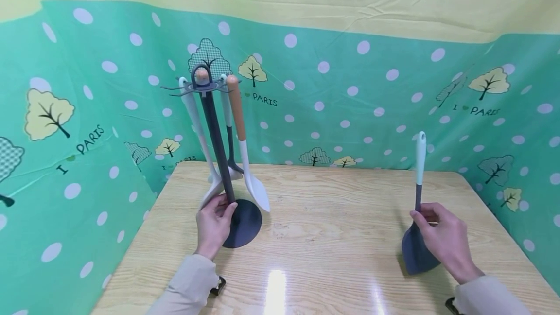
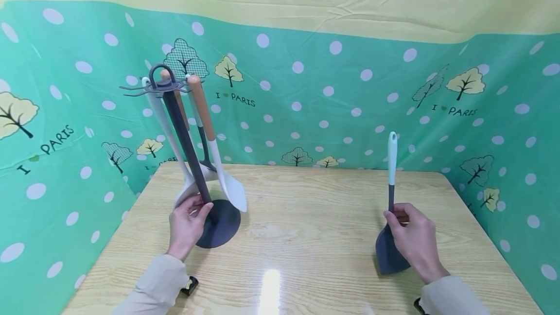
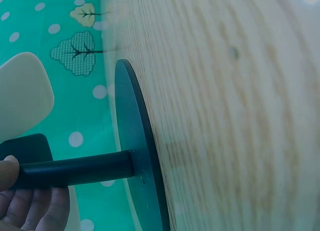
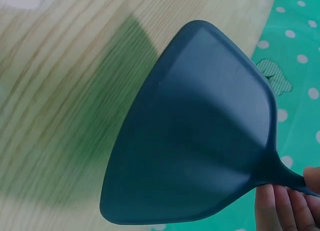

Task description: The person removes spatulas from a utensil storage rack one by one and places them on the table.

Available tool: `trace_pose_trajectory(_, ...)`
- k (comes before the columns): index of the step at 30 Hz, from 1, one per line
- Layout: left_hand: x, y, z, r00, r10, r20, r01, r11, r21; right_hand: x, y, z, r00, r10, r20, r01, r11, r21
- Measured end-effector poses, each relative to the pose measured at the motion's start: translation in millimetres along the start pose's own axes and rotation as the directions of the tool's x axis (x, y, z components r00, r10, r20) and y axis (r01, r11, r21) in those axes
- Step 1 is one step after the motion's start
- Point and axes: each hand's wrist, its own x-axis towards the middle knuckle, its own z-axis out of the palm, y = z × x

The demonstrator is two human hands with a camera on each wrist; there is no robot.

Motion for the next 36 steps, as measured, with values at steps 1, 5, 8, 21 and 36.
trace_pose_trajectory(1, 0.0, -0.1, 0.0, 1.000, -0.001, -0.001, 0.001, 1.000, 0.000, 0.9, 2.4, -0.7, 1.000, 0.009, 0.004, -0.009, 1.000, -0.006)
trace_pose_trajectory(5, -0.1, -0.7, 0.2, 1.000, 0.003, -0.002, -0.003, 1.000, -0.005, 4.9, 13.1, -4.2, 0.997, 0.067, 0.044, -0.066, 0.997, -0.031)
trace_pose_trajectory(8, 0.1, 0.0, -0.1, 1.000, 0.004, -0.004, -0.004, 1.000, -0.009, 8.1, 21.8, -7.0, 0.989, 0.122, 0.089, -0.117, 0.991, -0.060)
trace_pose_trajectory(21, 0.1, 1.2, -0.4, 1.000, -0.006, 0.001, 0.006, 1.000, 0.001, 17.6, 44.3, -20.9, 0.960, 0.191, 0.206, -0.167, 0.978, -0.129)
trace_pose_trajectory(36, -0.1, 0.6, 0.3, 1.000, -0.005, -0.003, 0.005, 1.000, -0.007, 23.9, 57.8, -26.3, 0.914, 0.216, 0.344, -0.155, 0.968, -0.198)
